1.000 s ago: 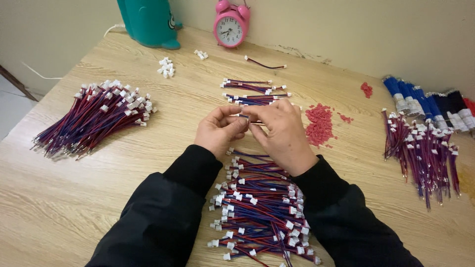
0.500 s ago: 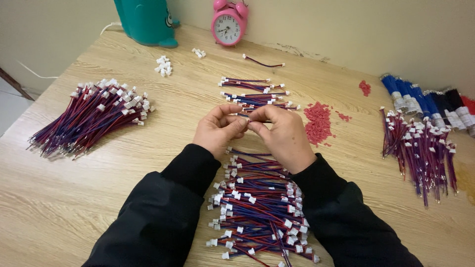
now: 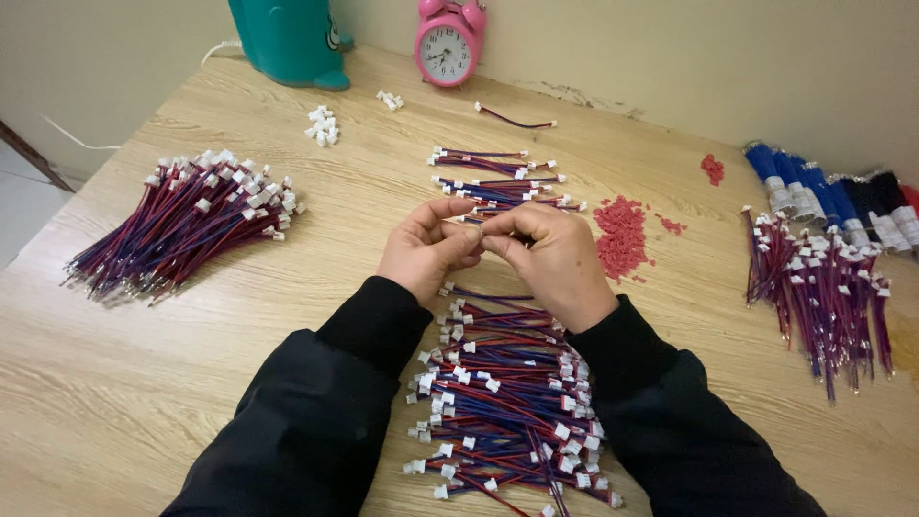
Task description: Attaching small red plastic components to the connectors of wire harnesses
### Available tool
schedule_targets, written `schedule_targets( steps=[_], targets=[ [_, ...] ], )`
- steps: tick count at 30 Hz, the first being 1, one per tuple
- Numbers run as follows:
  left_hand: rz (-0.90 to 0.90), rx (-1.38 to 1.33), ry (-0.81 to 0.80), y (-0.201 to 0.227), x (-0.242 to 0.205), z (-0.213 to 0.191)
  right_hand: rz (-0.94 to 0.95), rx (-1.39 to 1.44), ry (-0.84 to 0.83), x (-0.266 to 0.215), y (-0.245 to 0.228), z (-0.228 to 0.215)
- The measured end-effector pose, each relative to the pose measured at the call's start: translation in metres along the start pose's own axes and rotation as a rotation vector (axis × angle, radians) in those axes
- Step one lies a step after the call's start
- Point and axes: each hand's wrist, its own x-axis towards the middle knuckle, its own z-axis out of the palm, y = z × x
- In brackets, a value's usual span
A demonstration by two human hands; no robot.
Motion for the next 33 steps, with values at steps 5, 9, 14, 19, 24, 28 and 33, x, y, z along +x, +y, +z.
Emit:
schedule_targets(
  steps=[5,9,14,19,24,28,33],
  targets=[
    [0.003,-0.060,-0.018,0.003,0.003,-0.005,0.036,0.033,-0.034,0.002,-0.012,-0.007],
    [0.018,-0.066,-0.044,0.008,-0.002,-0.003,0.106,0.038,-0.049,0.001,-0.020,-0.009],
    [0.037,-0.022,-0.098,0.011,-0.004,0.000,0.200,0.065,-0.031,-0.003,-0.017,-0.005],
    [0.079,0.047,-0.148,0.019,-0.008,0.004,0.284,0.117,-0.042,-0.003,-0.021,-0.010],
    [0.075,0.165,-0.174,0.032,0.000,-0.013,0.313,0.239,-0.160,0.006,-0.015,-0.019],
    [-0.007,0.202,-0.154,0.051,-0.011,-0.025,0.258,0.015,-0.110,0.013,0.023,-0.032],
    [-0.190,0.428,-0.287,0.057,-0.017,-0.033,0.150,-0.620,-0.279,0.018,0.047,-0.019]
  ],
)
